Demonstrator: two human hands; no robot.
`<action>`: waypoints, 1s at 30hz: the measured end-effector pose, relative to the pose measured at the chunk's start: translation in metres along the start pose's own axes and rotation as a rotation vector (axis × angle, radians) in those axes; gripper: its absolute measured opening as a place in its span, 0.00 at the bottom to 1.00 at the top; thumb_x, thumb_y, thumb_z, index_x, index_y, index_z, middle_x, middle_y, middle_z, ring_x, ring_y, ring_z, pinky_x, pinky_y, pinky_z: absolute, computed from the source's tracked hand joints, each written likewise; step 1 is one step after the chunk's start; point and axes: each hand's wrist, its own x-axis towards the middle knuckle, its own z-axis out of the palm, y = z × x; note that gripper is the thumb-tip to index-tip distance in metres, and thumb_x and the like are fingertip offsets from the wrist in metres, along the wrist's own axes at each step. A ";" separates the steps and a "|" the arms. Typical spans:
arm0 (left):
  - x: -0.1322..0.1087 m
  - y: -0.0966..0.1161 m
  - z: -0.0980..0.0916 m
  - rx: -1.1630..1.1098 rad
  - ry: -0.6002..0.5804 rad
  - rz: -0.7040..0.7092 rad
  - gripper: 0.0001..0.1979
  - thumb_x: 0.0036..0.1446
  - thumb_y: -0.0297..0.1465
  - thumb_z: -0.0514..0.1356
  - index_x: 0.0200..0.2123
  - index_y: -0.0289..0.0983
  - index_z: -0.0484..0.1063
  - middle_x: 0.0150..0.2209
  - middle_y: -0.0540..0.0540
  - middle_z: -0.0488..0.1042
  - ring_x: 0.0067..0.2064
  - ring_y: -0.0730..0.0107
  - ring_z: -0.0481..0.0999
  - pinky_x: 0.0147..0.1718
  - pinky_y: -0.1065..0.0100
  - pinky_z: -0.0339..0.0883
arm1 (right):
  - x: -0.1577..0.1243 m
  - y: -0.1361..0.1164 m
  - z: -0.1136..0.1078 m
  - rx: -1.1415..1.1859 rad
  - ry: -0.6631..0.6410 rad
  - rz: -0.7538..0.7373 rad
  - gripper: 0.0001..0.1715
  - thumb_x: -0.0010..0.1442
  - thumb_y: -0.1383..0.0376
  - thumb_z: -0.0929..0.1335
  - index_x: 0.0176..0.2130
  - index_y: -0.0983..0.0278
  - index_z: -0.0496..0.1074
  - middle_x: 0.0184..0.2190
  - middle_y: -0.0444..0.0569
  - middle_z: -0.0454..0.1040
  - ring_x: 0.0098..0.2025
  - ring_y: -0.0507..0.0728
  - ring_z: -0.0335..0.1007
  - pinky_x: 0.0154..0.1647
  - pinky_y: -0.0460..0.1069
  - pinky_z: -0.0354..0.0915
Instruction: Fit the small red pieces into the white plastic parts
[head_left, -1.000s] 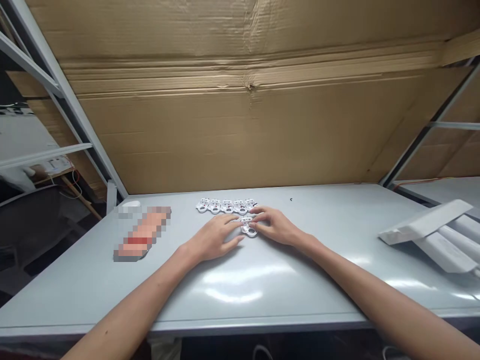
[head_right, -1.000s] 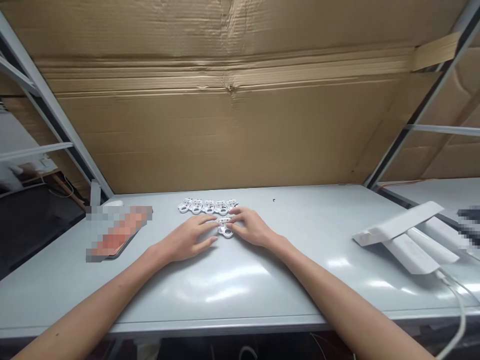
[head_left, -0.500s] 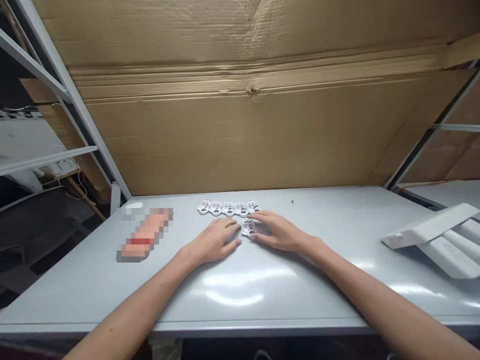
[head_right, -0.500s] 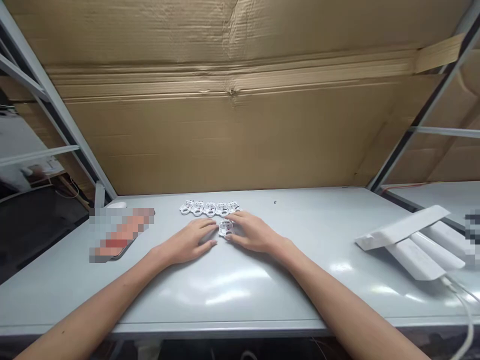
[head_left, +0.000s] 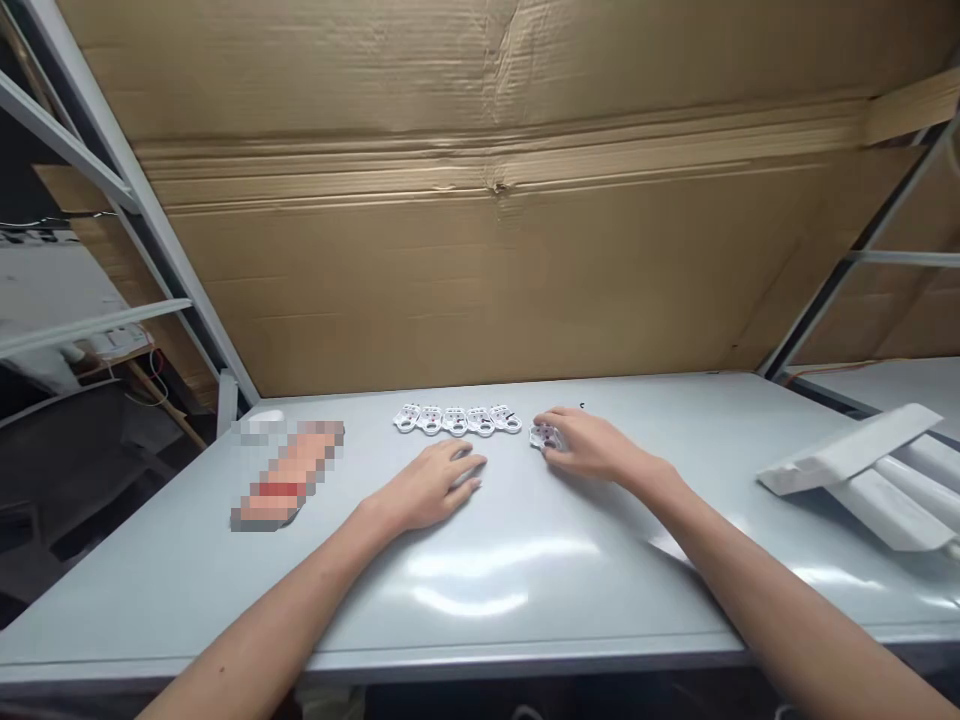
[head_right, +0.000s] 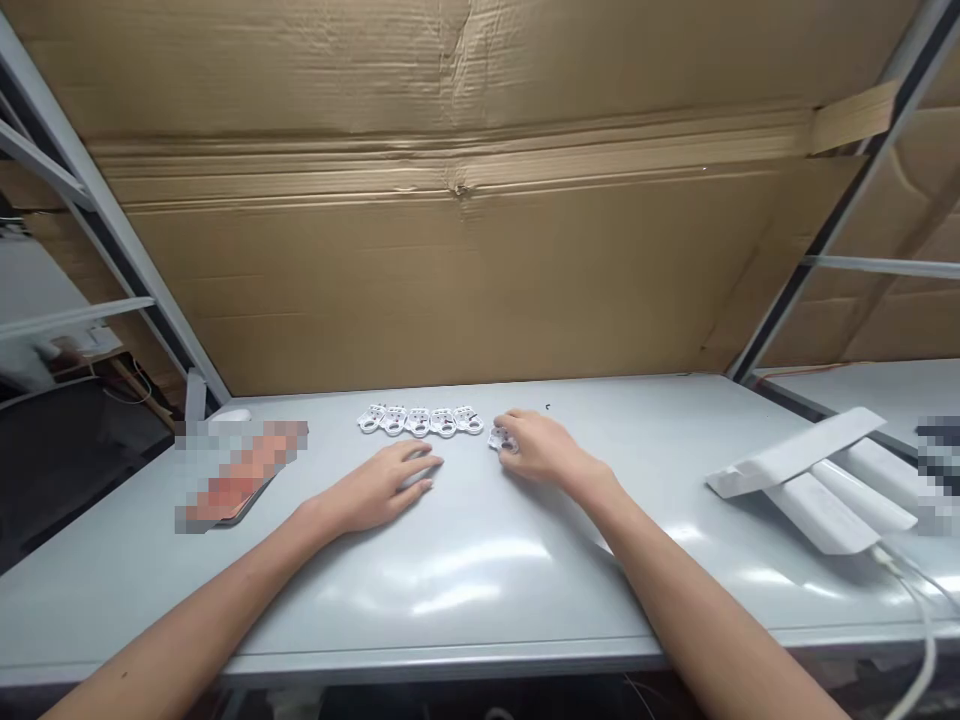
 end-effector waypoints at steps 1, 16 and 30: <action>0.000 0.000 0.000 -0.001 0.003 -0.004 0.17 0.69 0.35 0.50 0.56 0.39 0.68 0.57 0.39 0.68 0.57 0.54 0.68 0.55 0.58 0.64 | 0.002 0.002 0.004 -0.012 0.014 0.014 0.22 0.58 0.66 0.64 0.52 0.62 0.73 0.51 0.56 0.75 0.49 0.65 0.72 0.46 0.55 0.67; 0.001 0.001 -0.001 -0.060 -0.027 -0.070 0.22 0.68 0.37 0.51 0.62 0.37 0.62 0.62 0.39 0.65 0.61 0.54 0.64 0.60 0.56 0.60 | 0.005 -0.012 0.020 -0.087 0.098 0.063 0.23 0.66 0.63 0.60 0.57 0.68 0.68 0.60 0.59 0.68 0.60 0.66 0.64 0.59 0.58 0.62; -0.002 -0.003 0.001 -0.092 -0.045 -0.091 0.21 0.68 0.40 0.50 0.61 0.41 0.65 0.63 0.41 0.64 0.62 0.54 0.64 0.59 0.57 0.61 | 0.009 -0.013 0.032 -0.054 0.002 0.081 0.37 0.68 0.51 0.57 0.65 0.72 0.58 0.65 0.63 0.60 0.66 0.68 0.56 0.63 0.59 0.56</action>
